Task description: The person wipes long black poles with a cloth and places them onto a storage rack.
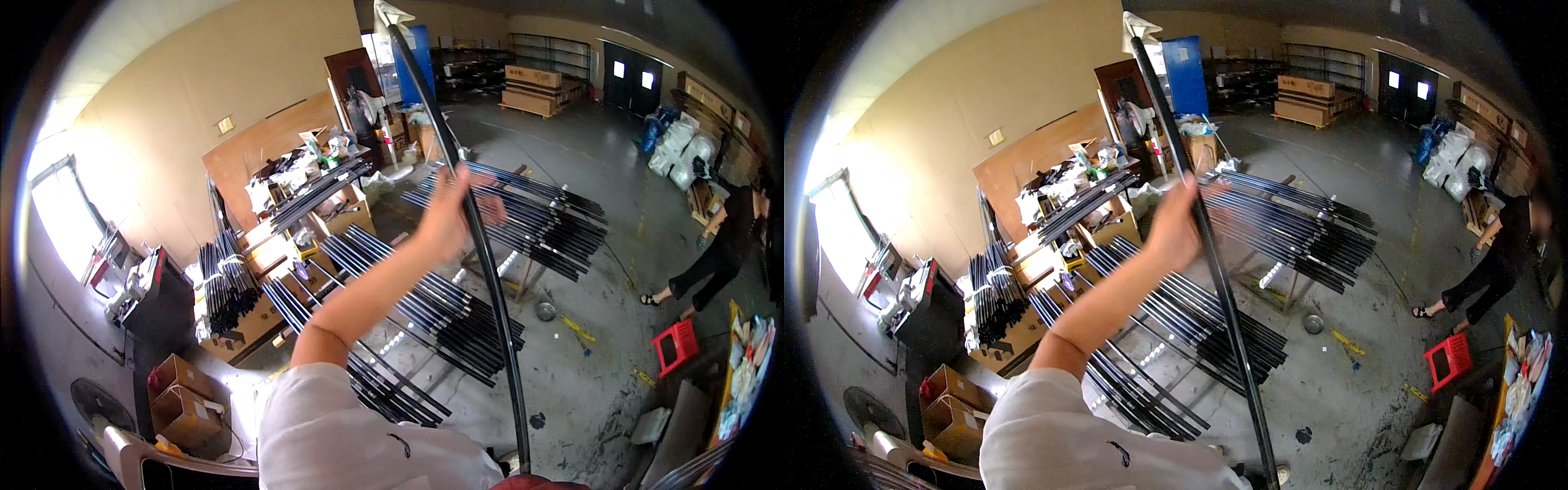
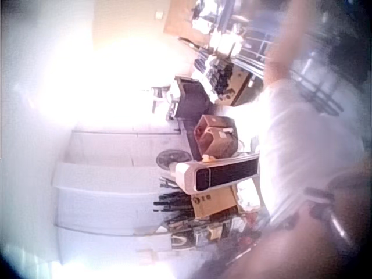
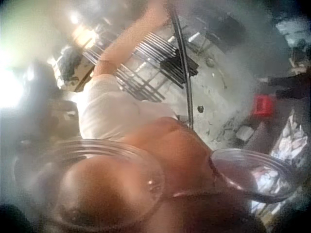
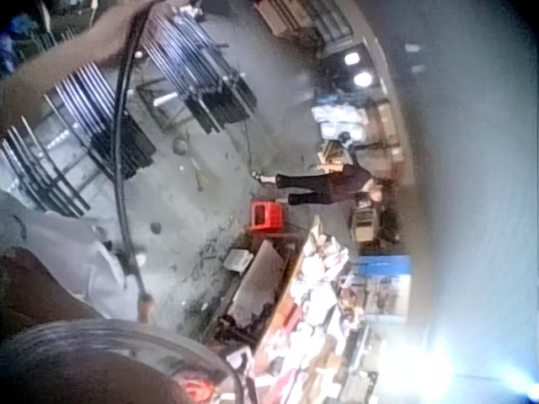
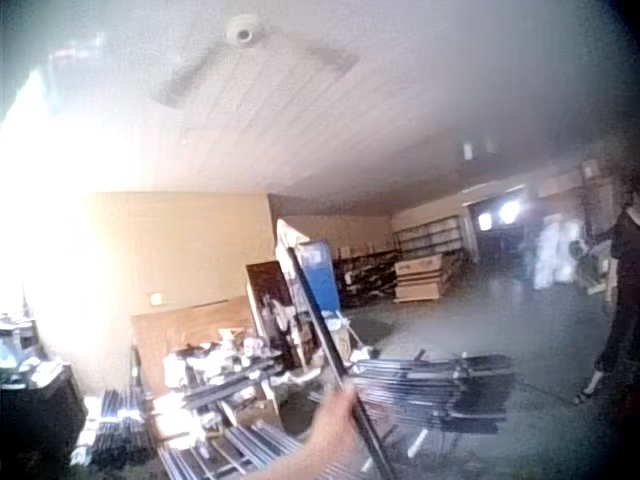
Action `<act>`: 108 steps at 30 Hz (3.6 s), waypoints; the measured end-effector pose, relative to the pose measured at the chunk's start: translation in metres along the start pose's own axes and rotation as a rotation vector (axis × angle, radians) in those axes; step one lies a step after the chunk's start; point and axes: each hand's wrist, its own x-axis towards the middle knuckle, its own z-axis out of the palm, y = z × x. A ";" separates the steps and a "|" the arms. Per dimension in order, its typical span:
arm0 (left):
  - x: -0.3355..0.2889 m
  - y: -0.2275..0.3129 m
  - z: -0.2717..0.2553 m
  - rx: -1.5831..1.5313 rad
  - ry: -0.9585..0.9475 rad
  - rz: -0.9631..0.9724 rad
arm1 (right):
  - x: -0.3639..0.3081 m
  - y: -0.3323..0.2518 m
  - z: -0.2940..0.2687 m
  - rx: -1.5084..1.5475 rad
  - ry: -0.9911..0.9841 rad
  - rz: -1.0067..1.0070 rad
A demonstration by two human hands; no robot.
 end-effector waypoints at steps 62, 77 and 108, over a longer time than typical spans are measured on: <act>-0.192 -0.237 -0.010 0.114 -0.173 -0.533 | 0.032 -0.420 -0.119 0.701 0.212 -0.390; -0.166 -0.218 0.017 0.076 -0.267 -0.506 | 0.002 -0.385 -0.151 0.510 0.257 -0.374; -0.012 -0.005 -0.115 0.210 -0.056 0.150 | 0.016 -0.184 -0.074 -0.083 -0.069 -0.070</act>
